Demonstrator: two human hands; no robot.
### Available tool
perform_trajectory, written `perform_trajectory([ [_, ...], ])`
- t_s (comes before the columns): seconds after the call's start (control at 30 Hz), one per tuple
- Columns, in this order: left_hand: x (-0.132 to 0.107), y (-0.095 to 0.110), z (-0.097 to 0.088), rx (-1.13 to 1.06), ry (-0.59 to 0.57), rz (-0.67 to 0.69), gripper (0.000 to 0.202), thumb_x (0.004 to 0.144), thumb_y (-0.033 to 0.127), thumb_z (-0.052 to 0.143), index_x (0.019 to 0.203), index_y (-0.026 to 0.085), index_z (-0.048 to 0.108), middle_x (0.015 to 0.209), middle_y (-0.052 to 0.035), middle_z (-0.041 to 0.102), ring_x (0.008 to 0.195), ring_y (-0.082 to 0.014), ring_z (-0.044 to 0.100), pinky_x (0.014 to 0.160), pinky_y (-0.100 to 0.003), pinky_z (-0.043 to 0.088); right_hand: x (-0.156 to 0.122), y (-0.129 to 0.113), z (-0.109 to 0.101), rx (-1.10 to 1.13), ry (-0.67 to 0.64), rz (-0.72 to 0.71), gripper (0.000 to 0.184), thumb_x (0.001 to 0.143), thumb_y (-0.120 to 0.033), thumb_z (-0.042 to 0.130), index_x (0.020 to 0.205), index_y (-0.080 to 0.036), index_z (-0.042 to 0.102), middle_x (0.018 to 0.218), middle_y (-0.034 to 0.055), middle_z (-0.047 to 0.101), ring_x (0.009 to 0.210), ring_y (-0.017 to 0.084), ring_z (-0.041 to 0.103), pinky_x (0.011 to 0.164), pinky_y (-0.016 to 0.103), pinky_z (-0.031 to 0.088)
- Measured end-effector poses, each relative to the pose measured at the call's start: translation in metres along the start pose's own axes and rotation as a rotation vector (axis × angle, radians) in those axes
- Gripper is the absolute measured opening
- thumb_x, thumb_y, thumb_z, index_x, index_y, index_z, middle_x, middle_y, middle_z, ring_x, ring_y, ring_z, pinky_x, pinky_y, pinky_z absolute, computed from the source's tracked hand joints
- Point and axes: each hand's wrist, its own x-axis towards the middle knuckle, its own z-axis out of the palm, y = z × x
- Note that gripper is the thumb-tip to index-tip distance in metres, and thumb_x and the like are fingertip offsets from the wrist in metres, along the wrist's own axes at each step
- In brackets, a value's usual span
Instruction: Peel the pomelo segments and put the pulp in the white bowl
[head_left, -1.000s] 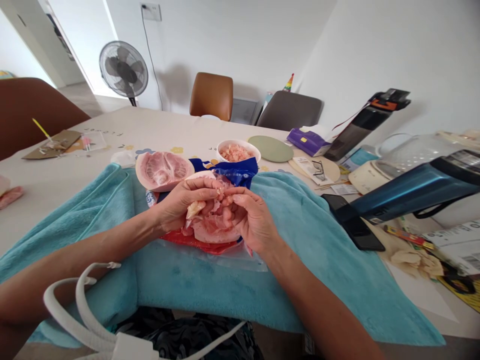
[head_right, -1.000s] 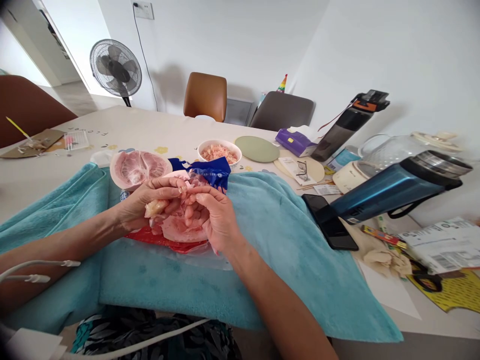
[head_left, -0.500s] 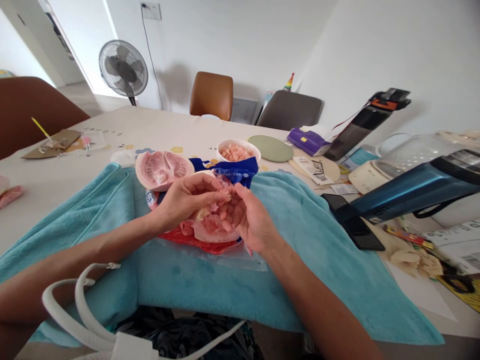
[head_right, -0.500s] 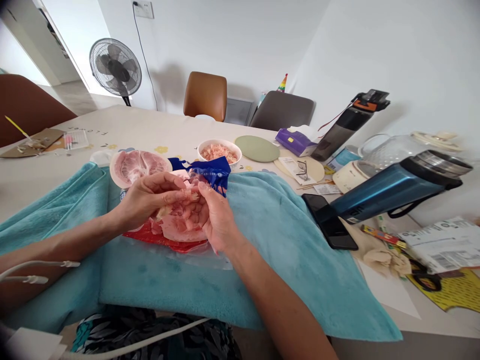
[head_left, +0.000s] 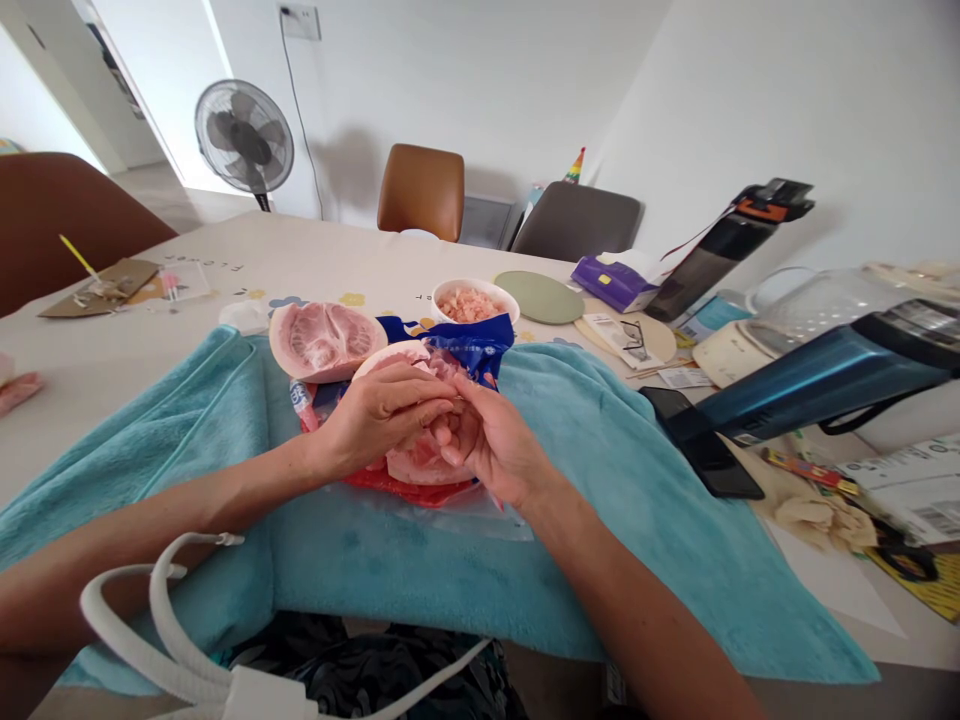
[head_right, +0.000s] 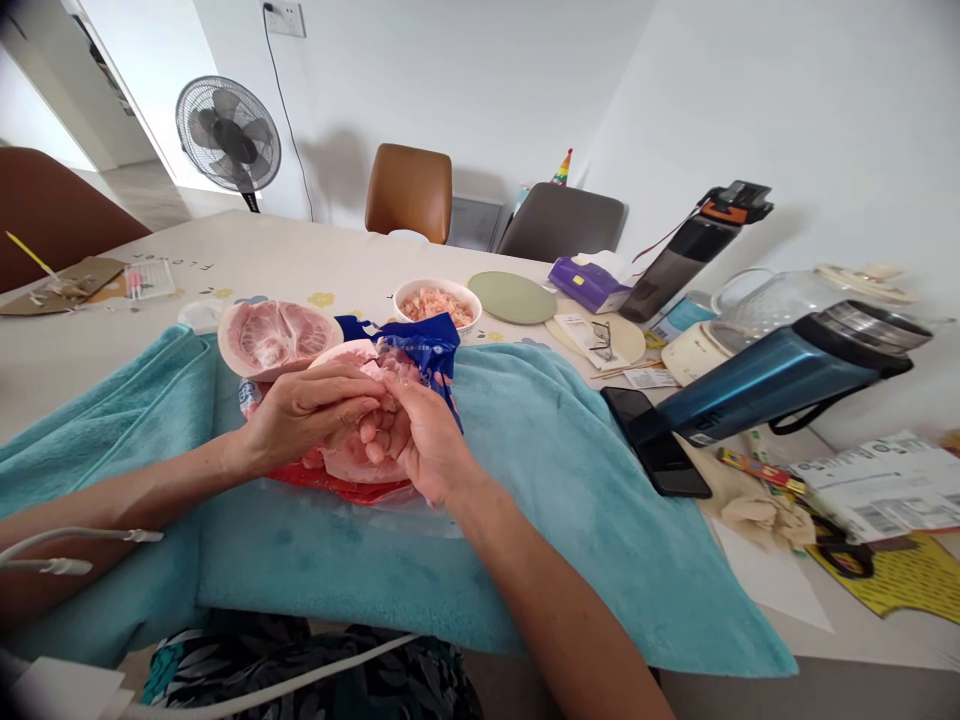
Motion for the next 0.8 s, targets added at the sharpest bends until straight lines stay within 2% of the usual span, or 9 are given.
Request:
perform_trajectory([
  [0.17, -0.001, -0.001, 0.002, 0.036, 0.044, 0.096, 0.017, 0.083, 0.018, 0.064, 0.091, 0.023, 0.078, 0.093, -0.0077, 0.071, 0.091, -0.0182, 0.065, 0.083, -0.032, 0.053, 0.0, -0.001, -0.001, 0.027, -0.016, -0.014, 0.023, 0.09, -0.034, 0.053, 0.077, -0.016, 0.06, 0.051, -0.0014, 0.062, 0.04, 0.008, 0.052, 0.036, 0.015, 0.043],
  [0.27, -0.001, -0.001, 0.003, 0.005, 0.079, 0.073, 0.014, 0.081, 0.016, 0.065, 0.087, 0.022, 0.077, 0.09, -0.0055, 0.068, 0.085, -0.0152, 0.065, 0.075, -0.027, 0.055, -0.002, -0.001, -0.001, 0.032, -0.041, -0.013, 0.023, 0.091, -0.031, 0.053, 0.077, -0.015, 0.061, 0.052, -0.0007, 0.062, 0.041, 0.007, 0.051, 0.037, 0.014, 0.044],
  [0.37, -0.001, 0.004, 0.003, -0.13, 0.096, -0.141, 0.008, 0.078, 0.02, 0.068, 0.084, 0.018, 0.073, 0.094, -0.0047, 0.065, 0.062, -0.0088, 0.061, 0.048, -0.019, 0.05, -0.002, 0.0, 0.0, 0.038, 0.002, -0.029, 0.017, 0.087, -0.03, 0.06, 0.079, -0.015, 0.062, 0.055, -0.001, 0.062, 0.046, 0.007, 0.053, 0.038, 0.014, 0.044],
  [0.47, 0.002, 0.011, 0.002, -0.353, 0.088, -0.416, 0.011, 0.08, 0.026, 0.067, 0.084, 0.017, 0.065, 0.075, 0.0011, 0.062, 0.037, -0.003, 0.047, 0.03, -0.016, 0.034, -0.003, 0.001, -0.001, 0.027, 0.059, -0.05, 0.011, 0.078, -0.025, 0.069, 0.08, -0.016, 0.063, 0.065, -0.0008, 0.065, 0.048, 0.006, 0.054, 0.038, 0.014, 0.043],
  [0.53, 0.003, 0.014, 0.001, -0.476, 0.087, -0.535, 0.014, 0.082, 0.031, 0.065, 0.082, 0.017, 0.062, 0.057, 0.0057, 0.056, 0.031, -0.0023, 0.04, 0.029, -0.015, 0.029, -0.005, -0.003, -0.001, 0.003, 0.085, -0.068, 0.013, 0.073, -0.023, 0.072, 0.08, -0.016, 0.063, 0.07, -0.0008, 0.067, 0.048, 0.006, 0.054, 0.036, 0.014, 0.042],
  [0.6, 0.003, 0.015, -0.001, -0.555, 0.06, -0.607, 0.021, 0.083, 0.037, 0.064, 0.079, 0.016, 0.062, 0.047, 0.0067, 0.051, 0.029, -0.0025, 0.038, 0.03, -0.014, 0.026, -0.01, -0.013, -0.002, -0.047, 0.1, -0.104, 0.014, 0.071, -0.023, 0.073, 0.079, -0.017, 0.063, 0.071, -0.0009, 0.067, 0.048, 0.006, 0.053, 0.035, 0.014, 0.041],
  [0.67, 0.002, 0.014, -0.001, -0.63, -0.04, -0.688, 0.031, 0.083, 0.046, 0.062, 0.078, 0.015, 0.063, 0.044, 0.0053, 0.051, 0.027, -0.0034, 0.035, 0.029, -0.016, 0.023, -0.016, -0.032, -0.001, -0.123, 0.119, -0.179, 0.014, 0.071, -0.022, 0.073, 0.079, -0.017, 0.062, 0.072, -0.0012, 0.066, 0.047, 0.005, 0.052, 0.035, 0.014, 0.039],
  [0.8, 0.0, 0.01, -0.001, -0.804, -0.285, -0.889, 0.044, 0.086, 0.057, 0.052, 0.078, 0.015, 0.063, 0.04, 0.0019, 0.051, 0.025, -0.0054, 0.032, 0.03, -0.018, 0.023, -0.015, -0.089, -0.001, -0.344, 0.246, -0.478, 0.005, 0.074, -0.016, 0.067, 0.076, -0.017, 0.062, 0.07, -0.0013, 0.065, 0.05, 0.005, 0.054, 0.039, 0.015, 0.04],
])
